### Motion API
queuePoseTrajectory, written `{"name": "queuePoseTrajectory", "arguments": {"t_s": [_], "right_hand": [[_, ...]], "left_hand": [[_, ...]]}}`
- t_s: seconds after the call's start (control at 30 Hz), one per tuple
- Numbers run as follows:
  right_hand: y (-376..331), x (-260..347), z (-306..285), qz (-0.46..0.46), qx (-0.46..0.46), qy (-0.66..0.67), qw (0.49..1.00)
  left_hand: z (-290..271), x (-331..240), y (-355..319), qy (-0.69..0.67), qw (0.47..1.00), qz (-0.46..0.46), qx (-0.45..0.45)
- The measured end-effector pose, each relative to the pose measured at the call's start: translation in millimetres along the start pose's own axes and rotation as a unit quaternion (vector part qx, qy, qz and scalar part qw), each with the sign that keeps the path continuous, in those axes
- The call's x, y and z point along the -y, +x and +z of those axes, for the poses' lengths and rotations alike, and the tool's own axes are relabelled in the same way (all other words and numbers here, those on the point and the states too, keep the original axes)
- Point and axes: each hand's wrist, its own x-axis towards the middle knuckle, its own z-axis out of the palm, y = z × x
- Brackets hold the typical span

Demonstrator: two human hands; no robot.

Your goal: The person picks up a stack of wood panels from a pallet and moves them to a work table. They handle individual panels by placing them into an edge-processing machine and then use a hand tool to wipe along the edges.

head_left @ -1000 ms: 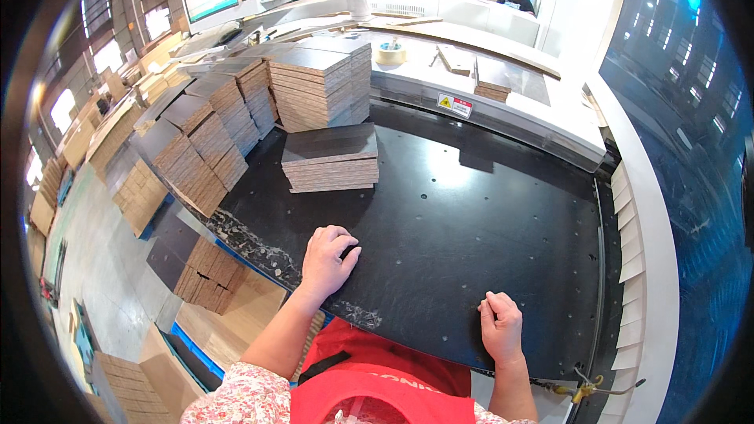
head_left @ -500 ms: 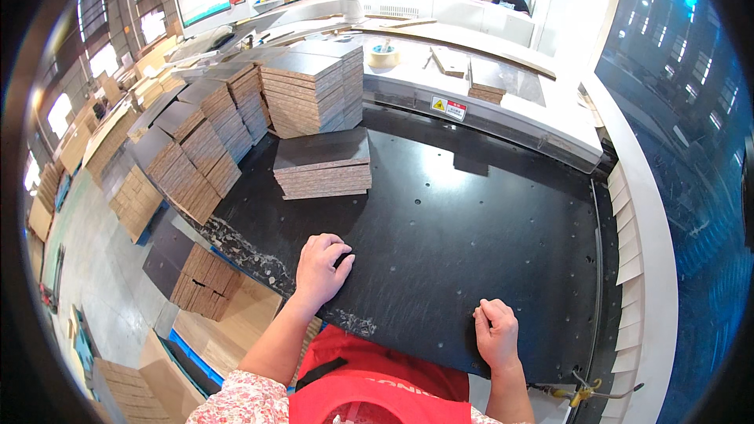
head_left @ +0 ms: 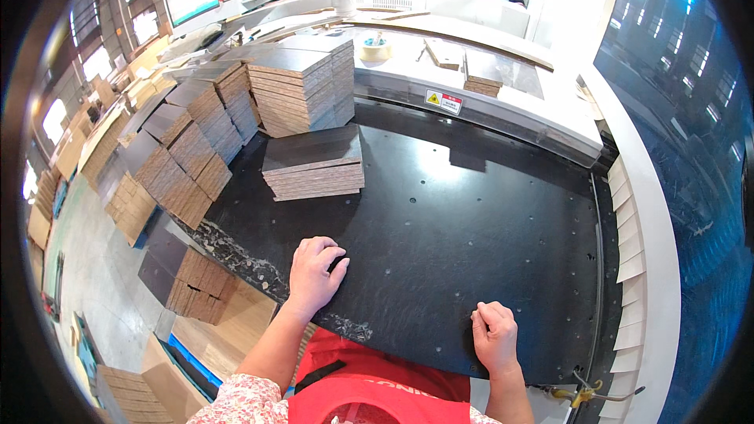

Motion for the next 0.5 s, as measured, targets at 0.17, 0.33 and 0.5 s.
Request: {"name": "queuePoseTrajectory", "arguments": {"t_s": [0.17,0.33,0.5], "right_hand": [[1.0,0.8,-0.4,0.001,0.0,0.0,1.0],[2.4,4.5,-1.7,0.007,0.002,-0.004,1.0],[2.8,3.6,-1.2,0.004,-0.001,-0.004,1.0]], "left_hand": [[1.0,1.6,0.4,0.002,1.0,-0.001,0.008],[-0.3,0.1,1.0,0.01,1.0,-0.005,0.011],[-0.3,-0.7,0.9,0.012,1.0,-0.007,0.013]]}}
